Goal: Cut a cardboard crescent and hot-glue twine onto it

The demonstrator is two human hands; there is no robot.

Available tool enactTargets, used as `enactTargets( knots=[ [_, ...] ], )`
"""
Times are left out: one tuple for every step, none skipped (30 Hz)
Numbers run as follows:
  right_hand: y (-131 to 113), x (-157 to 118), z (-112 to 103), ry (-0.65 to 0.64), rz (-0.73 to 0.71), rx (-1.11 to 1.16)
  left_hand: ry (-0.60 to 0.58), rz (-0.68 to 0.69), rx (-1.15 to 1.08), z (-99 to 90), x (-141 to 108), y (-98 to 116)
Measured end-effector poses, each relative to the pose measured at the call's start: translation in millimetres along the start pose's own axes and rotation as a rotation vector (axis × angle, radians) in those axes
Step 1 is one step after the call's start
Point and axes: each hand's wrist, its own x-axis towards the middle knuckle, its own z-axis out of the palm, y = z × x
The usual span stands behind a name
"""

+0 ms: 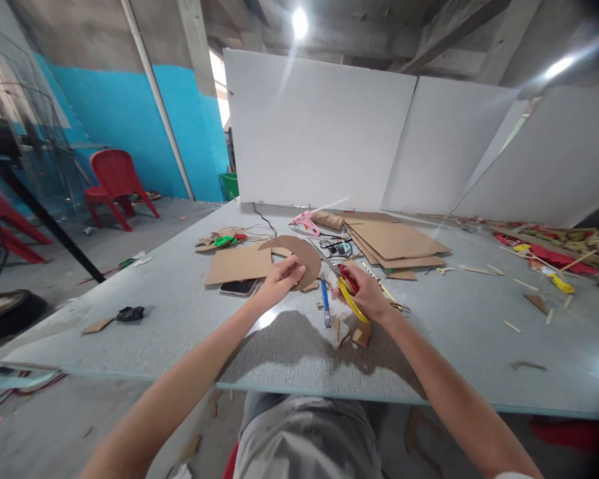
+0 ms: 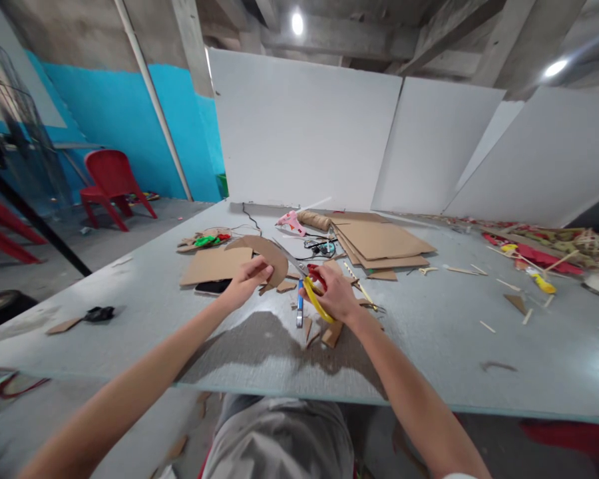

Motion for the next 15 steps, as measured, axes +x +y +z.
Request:
enactTargets(
  knots=[
    [-1.0, 0.1, -1.0, 0.021, 0.007, -0.018, 0.001, 0.010, 0.023, -0.3, 0.2, 0.1],
    [-1.6, 0.2, -1.8, 0.038, 0.013, -0.034, 0.000, 0.020, 0.046, -0.5, 0.3, 0.2],
    [-2.0, 0.3, -2.6, 0.048, 0.018, -0.047, -0.002, 0.029, 0.065, -0.6, 0.3, 0.2],
    [-2.3, 0.5, -3.2, 0.052, 0.021, -0.058, -0.004, 0.037, 0.081, -0.7, 0.2, 0.1],
    [-2.5, 0.5, -3.7, 0.050, 0.021, -0.065, -0.008, 0.044, 0.097, -0.8, 0.1, 0.0],
    [-2.8, 0.5, -4.1, 0.043, 0.019, -0.070, -0.011, 0.051, 0.111, -0.9, -0.1, -0.2],
    [-3.0, 0.5, -4.5, 0.032, 0.014, -0.072, -0.014, 0.059, 0.124, -0.9, -0.3, -0.4],
    [-3.4, 0.3, -4.9, 0.022, 0.008, -0.073, -0.016, 0.066, 0.135, -1.0, -0.4, -0.7],
    [-3.8, 0.1, -5.2, 0.011, 0.001, -0.072, -0.019, 0.072, 0.146, -1.0, -0.5, -1.0],
    [-4.2, -0.1, -5.4, 0.001, -0.007, -0.071, -0.022, 0.078, 0.156, -1.2, -0.5, -1.3],
    [-4.5, -0.4, -5.6, -0.006, -0.015, -0.069, -0.024, 0.084, 0.166, -1.4, -0.4, -1.7],
    [-4.7, -0.6, -5.6, -0.011, -0.021, -0.067, -0.026, 0.089, 0.175, -1.6, -0.2, -2.1],
    [-4.7, -0.7, -5.6, -0.014, -0.026, -0.065, -0.027, 0.094, 0.185, -1.9, 0.0, -2.5],
    [-4.6, -0.8, -5.5, -0.015, -0.030, -0.064, -0.028, 0.099, 0.193, -2.3, 0.2, -3.0],
    [-4.3, -0.8, -5.2, -0.014, -0.032, -0.063, -0.028, 0.103, 0.202, -2.8, 0.5, -3.5]
  ],
)
